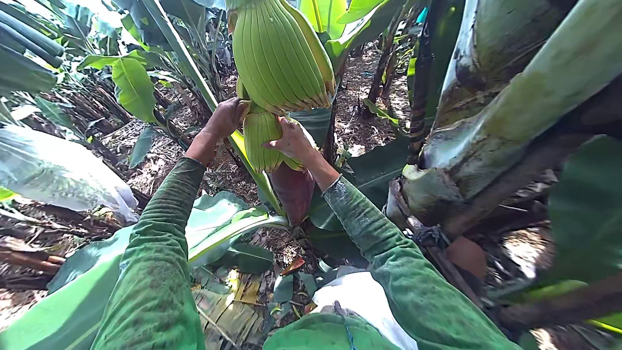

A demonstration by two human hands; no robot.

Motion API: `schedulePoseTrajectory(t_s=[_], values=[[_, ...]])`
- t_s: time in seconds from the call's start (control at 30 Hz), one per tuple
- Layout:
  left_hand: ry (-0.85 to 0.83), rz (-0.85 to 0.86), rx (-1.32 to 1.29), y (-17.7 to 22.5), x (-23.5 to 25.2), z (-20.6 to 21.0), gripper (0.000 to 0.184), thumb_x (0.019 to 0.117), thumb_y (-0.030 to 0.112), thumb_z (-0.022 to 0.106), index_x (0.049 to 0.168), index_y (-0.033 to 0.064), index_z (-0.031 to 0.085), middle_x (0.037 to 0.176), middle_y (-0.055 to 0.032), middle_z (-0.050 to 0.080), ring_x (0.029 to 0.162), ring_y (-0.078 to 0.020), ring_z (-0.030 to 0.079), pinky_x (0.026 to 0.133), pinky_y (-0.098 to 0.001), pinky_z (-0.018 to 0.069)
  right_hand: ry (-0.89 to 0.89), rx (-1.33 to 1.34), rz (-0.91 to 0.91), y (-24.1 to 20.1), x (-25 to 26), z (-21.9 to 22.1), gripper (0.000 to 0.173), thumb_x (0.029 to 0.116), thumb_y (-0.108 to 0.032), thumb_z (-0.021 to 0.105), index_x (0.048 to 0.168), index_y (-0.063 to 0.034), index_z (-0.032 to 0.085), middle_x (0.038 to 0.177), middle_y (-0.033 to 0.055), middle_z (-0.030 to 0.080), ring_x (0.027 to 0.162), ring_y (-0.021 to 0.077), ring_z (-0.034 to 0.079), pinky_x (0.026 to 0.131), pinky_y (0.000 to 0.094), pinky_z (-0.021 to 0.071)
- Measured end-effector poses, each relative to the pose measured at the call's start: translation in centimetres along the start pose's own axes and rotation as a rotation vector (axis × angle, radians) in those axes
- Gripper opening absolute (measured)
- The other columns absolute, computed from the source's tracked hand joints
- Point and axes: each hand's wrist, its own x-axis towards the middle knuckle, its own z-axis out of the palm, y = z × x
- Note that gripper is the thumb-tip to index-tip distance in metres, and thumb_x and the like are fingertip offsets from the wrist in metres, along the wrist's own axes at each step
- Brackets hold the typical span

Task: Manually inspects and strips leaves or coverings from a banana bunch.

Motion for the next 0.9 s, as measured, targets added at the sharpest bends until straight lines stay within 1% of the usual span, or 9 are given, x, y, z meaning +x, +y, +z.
schedulePoseTrajectory(t_s=[0.1, 0.2, 0.3, 0.4, 0.53, 0.67, 0.73, 0.87, 0.9], values=[[-0.065, -0.145, -0.123, 0.3, 0.0, -0.7, 0.044, 0.1119, 0.029, 0.039, 0.115, -0.0047, 0.067, 0.098, -0.0205, 0.069, 0.089, -0.0284, 0.067, 0.088, -0.0481, 0.0519, 0.106, 0.058, -0.064, 1.6, -1.5, 1.2, 0.089, 0.0798, -0.034, 0.088, 0.150, -0.0037, 0.044, 0.138, 0.0275, 0.057, 0.127, 0.0469, 0.055, 0.101, 0.0641, 0.0475], [-0.159, -0.351, -0.265, 1.8, 0.8, -1.4, 0.045, 0.1114, 0.035, 0.040, 0.129, -0.0009, 0.060, 0.118, -0.0209, 0.066, 0.110, -0.0284, 0.064, 0.101, -0.0507, 0.0473, 0.034, 0.039, 0.055, -0.2, -2.6, 0.2, 0.093, 0.0798, -0.033, 0.089, 0.154, -0.0104, 0.039, 0.146, 0.0216, 0.053, 0.133, 0.0426, 0.052, 0.106, 0.0604, 0.0459], [-0.236, -0.501, -0.286, 2.8, 2.1, -1.4, 0.052, 0.1084, 0.039, 0.049, 0.143, 0.0003, 0.045, 0.128, -0.0211, 0.064, 0.120, -0.0279, 0.062, 0.107, -0.0491, 0.0464, 0.020, 0.001, 0.031, -0.5, -0.6, 0.3, 0.090, 0.0802, -0.041, 0.087, 0.149, -0.0013, 0.045, 0.138, 0.0243, 0.058, 0.130, 0.0399, 0.056, 0.107, 0.0579, 0.0453], [-0.248, -0.559, -0.345, 3.5, 2.9, -1.5, 0.053, 0.1071, 0.033, 0.054, 0.147, 0.0007, 0.040, 0.132, -0.0193, 0.061, 0.121, -0.0235, 0.061, 0.107, -0.0437, 0.0476, 0.106, 0.088, -0.048, 0.3, -1.7, 0.9, 0.089, 0.0814, -0.029, 0.088, 0.152, -0.0004, 0.042, 0.141, 0.0277, 0.055, 0.130, 0.0459, 0.054, 0.105, 0.0620, 0.0458], [-0.227, -0.598, -0.460, 3.6, 2.7, -1.4, 0.048, 0.1063, 0.034, 0.055, 0.143, 0.0046, 0.045, 0.126, -0.0132, 0.063, 0.111, -0.0160, 0.062, 0.097, -0.0375, 0.0499, 0.142, 0.133, -0.071, 0.2, -2.4, 0.9, 0.086, 0.0808, -0.023, 0.088, 0.151, 0.0003, 0.043, 0.140, 0.0290, 0.055, 0.127, 0.0486, 0.054, 0.102, 0.0635, 0.0462], [-0.239, -0.687, -0.325, 4.9, 2.7, -1.5, 0.049, 0.1074, 0.039, 0.052, 0.138, 0.0013, 0.048, 0.124, -0.0172, 0.063, 0.110, -0.0227, 0.062, 0.098, -0.0446, 0.0490, 0.041, 0.008, 0.019, -0.5, -0.3, 0.6, 0.086, 0.0798, -0.037, 0.088, 0.146, 0.0017, 0.047, 0.136, 0.0262, 0.059, 0.128, 0.0413, 0.057, 0.106, 0.0587, 0.0463], [-0.228, -0.718, -0.295, 5.4, 2.9, -1.5, 0.048, 0.1073, 0.038, 0.052, 0.137, 0.0002, 0.049, 0.123, -0.0185, 0.063, 0.110, -0.0253, 0.062, 0.098, -0.0472, 0.0483, 0.039, 0.004, 0.040, -0.7, -0.2, 0.6, 0.087, 0.0797, -0.039, 0.087, 0.145, 0.0014, 0.047, 0.135, 0.0257, 0.059, 0.128, 0.0412, 0.057, 0.105, 0.0590, 0.0465], [-0.173, -0.813, -0.245, 6.1, 3.0, -1.0, 0.053, 0.1046, 0.043, 0.055, 0.135, 0.0003, 0.050, 0.117, -0.0198, 0.063, 0.098, -0.0284, 0.062, 0.087, -0.0494, 0.0502, 0.065, 0.003, 0.066, -0.7, -0.4, 1.0, 0.087, 0.0802, -0.039, 0.087, 0.147, -0.0003, 0.047, 0.136, 0.0252, 0.059, 0.129, 0.0409, 0.056, 0.106, 0.0588, 0.0462], [-0.151, -0.837, -0.236, 6.3, 2.9, -0.8, 0.056, 0.1038, 0.045, 0.057, 0.136, 0.0001, 0.049, 0.119, -0.0209, 0.063, 0.101, -0.0302, 0.063, 0.088, -0.0510, 0.0506, 0.072, 0.001, 0.071, -0.8, -0.5, 1.1, 0.087, 0.0802, -0.040, 0.087, 0.147, -0.0002, 0.047, 0.136, 0.0251, 0.058, 0.129, 0.0407, 0.056, 0.106, 0.0585, 0.0461]])
